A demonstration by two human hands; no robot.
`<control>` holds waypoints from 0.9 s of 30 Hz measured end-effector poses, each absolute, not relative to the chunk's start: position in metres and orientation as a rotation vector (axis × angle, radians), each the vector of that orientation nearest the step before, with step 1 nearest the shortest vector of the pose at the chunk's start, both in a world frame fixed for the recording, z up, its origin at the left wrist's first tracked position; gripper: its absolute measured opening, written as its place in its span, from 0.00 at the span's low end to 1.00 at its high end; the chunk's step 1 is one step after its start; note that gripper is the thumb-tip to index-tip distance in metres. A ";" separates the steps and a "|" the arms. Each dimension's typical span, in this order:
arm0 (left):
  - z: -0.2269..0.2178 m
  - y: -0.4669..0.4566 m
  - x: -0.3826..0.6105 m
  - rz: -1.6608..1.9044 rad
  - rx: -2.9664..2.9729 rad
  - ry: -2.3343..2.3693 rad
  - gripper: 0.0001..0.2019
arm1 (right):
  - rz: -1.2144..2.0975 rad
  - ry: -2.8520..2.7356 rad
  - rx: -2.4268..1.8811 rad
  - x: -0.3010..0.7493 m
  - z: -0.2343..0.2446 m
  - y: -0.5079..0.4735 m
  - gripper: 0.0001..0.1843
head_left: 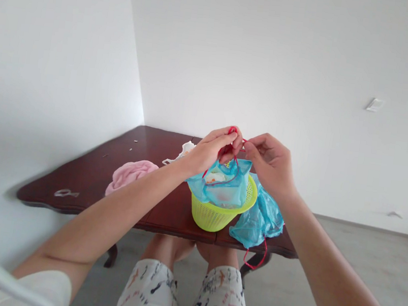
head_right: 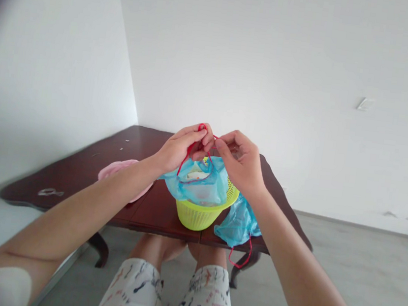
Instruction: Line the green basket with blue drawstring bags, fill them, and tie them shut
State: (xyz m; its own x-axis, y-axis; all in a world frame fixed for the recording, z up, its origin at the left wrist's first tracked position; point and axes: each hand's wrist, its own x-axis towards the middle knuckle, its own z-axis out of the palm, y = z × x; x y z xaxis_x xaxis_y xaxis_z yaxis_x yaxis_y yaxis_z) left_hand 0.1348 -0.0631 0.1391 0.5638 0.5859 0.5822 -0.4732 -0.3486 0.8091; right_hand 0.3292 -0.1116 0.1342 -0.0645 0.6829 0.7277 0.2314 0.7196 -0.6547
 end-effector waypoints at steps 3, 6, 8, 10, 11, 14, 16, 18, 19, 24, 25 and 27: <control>0.134 -0.056 0.135 1.194 1.512 0.196 0.17 | 0.319 -1.546 -0.783 0.329 0.140 -0.118 0.19; 0.134 -0.053 0.135 1.211 1.451 0.315 0.15 | 0.357 -1.530 -0.760 0.324 0.143 -0.127 0.18; 0.136 -0.055 0.134 1.209 1.437 0.360 0.14 | 0.424 -1.560 -0.756 0.319 0.139 -0.133 0.18; 0.140 -0.060 0.132 1.225 1.451 0.408 0.12 | 0.445 -1.620 -0.781 0.314 0.130 -0.138 0.16; 0.142 -0.062 0.131 1.223 1.465 0.437 0.11 | 0.441 -1.652 -0.801 0.312 0.125 -0.140 0.15; 0.143 -0.066 0.126 1.153 1.484 0.518 0.11 | 0.438 -1.721 -0.882 0.310 0.112 -0.144 0.12; 0.143 -0.065 0.124 1.112 1.466 0.551 0.11 | 0.389 -1.760 -0.932 0.311 0.106 -0.147 0.10; 0.143 -0.063 0.121 1.108 1.450 0.569 0.10 | 0.270 -1.811 -0.964 0.313 0.102 -0.149 0.07; 0.144 -0.061 0.119 1.112 1.445 0.572 0.09 | 0.205 -1.841 -0.969 0.313 0.100 -0.149 0.05; 0.152 -0.054 0.110 1.010 1.426 0.528 0.07 | 0.072 -1.901 -0.955 0.310 0.081 -0.139 0.08; 0.152 -0.054 0.108 0.971 1.427 0.494 0.09 | 0.073 -1.900 -0.950 0.309 0.077 -0.136 0.09; 0.153 -0.056 0.106 0.919 1.475 0.414 0.12 | 0.078 -1.907 -0.943 0.307 0.071 -0.132 0.11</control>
